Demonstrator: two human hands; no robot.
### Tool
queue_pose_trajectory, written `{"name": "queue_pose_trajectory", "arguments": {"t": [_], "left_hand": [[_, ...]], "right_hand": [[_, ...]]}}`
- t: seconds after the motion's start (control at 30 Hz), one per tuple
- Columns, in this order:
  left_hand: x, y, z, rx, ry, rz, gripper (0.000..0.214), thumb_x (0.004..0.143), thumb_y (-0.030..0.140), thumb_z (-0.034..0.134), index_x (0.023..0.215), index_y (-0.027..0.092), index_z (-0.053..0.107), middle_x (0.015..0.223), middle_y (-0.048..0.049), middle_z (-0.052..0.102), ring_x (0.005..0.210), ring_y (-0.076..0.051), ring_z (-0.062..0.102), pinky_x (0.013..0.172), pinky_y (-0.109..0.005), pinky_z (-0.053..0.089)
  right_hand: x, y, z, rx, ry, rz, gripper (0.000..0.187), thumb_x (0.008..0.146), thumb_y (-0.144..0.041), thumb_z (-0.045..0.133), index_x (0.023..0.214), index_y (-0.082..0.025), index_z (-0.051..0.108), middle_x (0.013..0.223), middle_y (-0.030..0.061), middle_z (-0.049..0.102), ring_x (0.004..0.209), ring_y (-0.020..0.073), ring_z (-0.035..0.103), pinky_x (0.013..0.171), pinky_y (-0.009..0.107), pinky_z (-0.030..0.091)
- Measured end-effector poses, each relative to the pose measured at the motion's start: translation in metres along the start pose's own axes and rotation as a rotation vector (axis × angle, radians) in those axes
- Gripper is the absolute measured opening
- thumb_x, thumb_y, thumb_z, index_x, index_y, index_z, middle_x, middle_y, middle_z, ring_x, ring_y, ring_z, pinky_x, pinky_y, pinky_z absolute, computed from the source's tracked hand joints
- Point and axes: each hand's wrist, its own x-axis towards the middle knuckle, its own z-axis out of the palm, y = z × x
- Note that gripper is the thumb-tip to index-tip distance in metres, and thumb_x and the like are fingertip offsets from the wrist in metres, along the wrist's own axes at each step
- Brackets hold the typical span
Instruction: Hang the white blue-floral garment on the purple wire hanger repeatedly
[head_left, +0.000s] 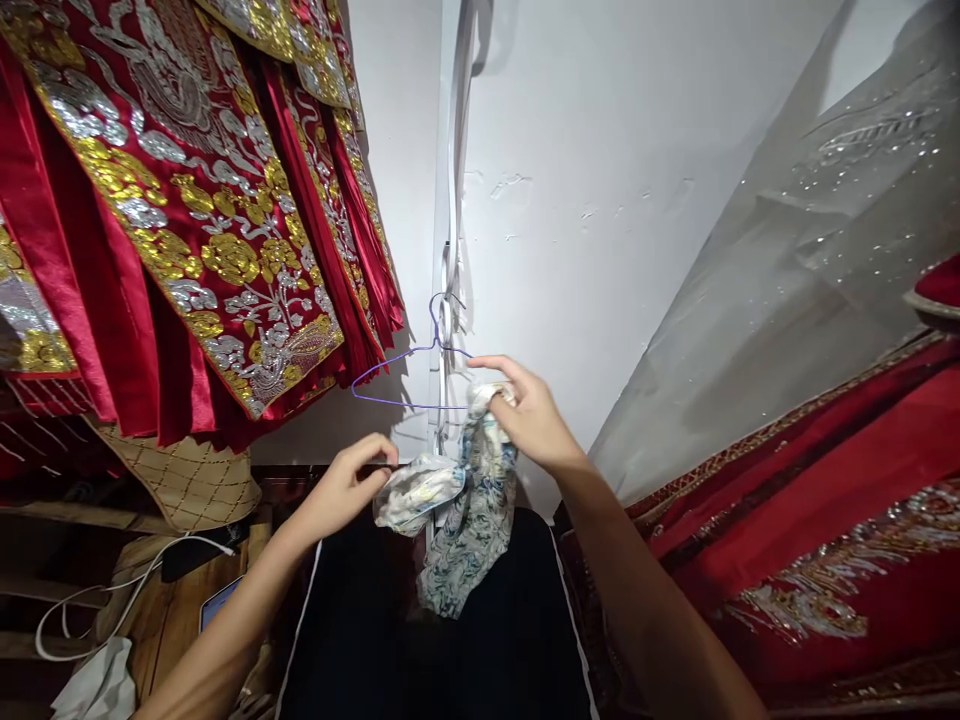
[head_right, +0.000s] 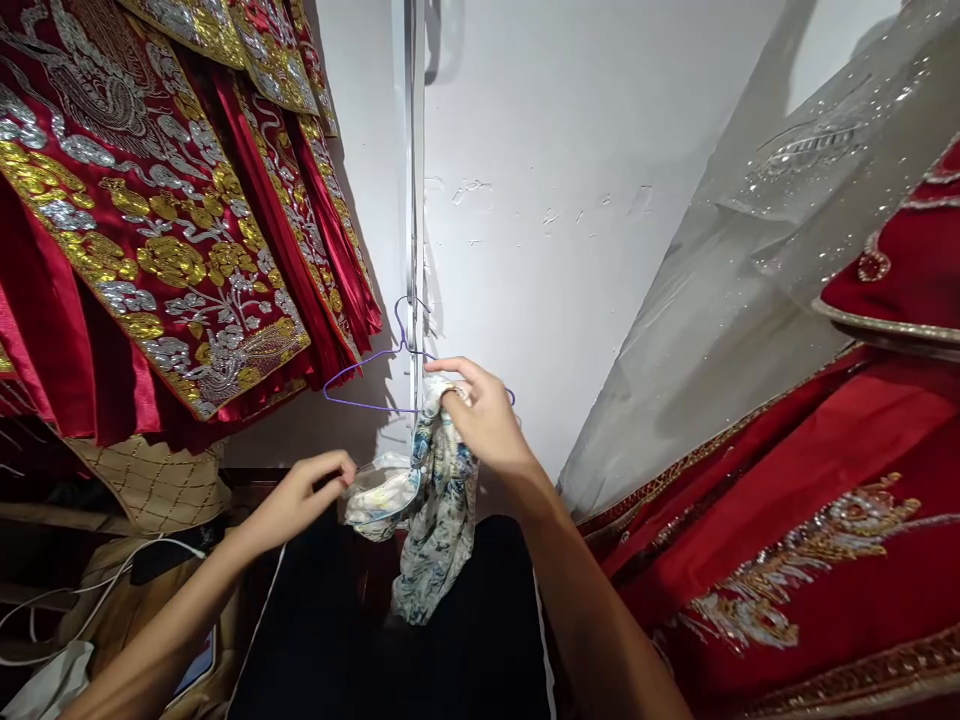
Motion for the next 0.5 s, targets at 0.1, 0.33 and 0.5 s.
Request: {"name": "queue_pose_trajectory", "arguments": {"t": [0.1,0.33,0.5], "left_hand": [[0.009,0.013,0.001,-0.167,0.069,0.045,0.033,0.089,0.028,0.057,0.121,0.023,0.051,0.122,-0.0074,0.058,0.115,-0.022,0.055,0.099,-0.032,0.042],[-0.003,-0.015,0.047,0.131,0.001,-0.156,0.048,0.08,0.013,0.051,0.126,0.022,0.045,0.106,-0.0058,0.065,0.095,-0.025,0.062,0.086,-0.034,0.045],[-0.017,-0.047,0.012,0.243,0.243,-0.219,0.019,0.083,0.015,0.04,0.097,0.022,0.052,0.079,0.0011,0.058,0.071,-0.018,0.056,0.068,-0.026,0.042]], "right_hand": [[-0.005,-0.001,0.036,0.064,-0.158,0.023,0.044,0.08,-0.019,0.053,0.123,-0.024,0.064,0.071,-0.0008,0.062,0.044,0.0078,0.034,0.043,0.023,0.024],[-0.016,-0.003,0.03,0.04,0.034,0.065,0.032,0.077,-0.022,0.056,0.106,-0.02,0.068,0.073,0.0019,0.063,0.047,0.0094,0.036,0.046,0.026,0.027],[0.011,0.04,0.013,0.013,0.13,-0.005,0.032,0.084,-0.033,0.051,0.106,-0.018,0.069,0.095,0.0065,0.069,0.078,0.0198,0.059,0.072,0.031,0.044]]}}
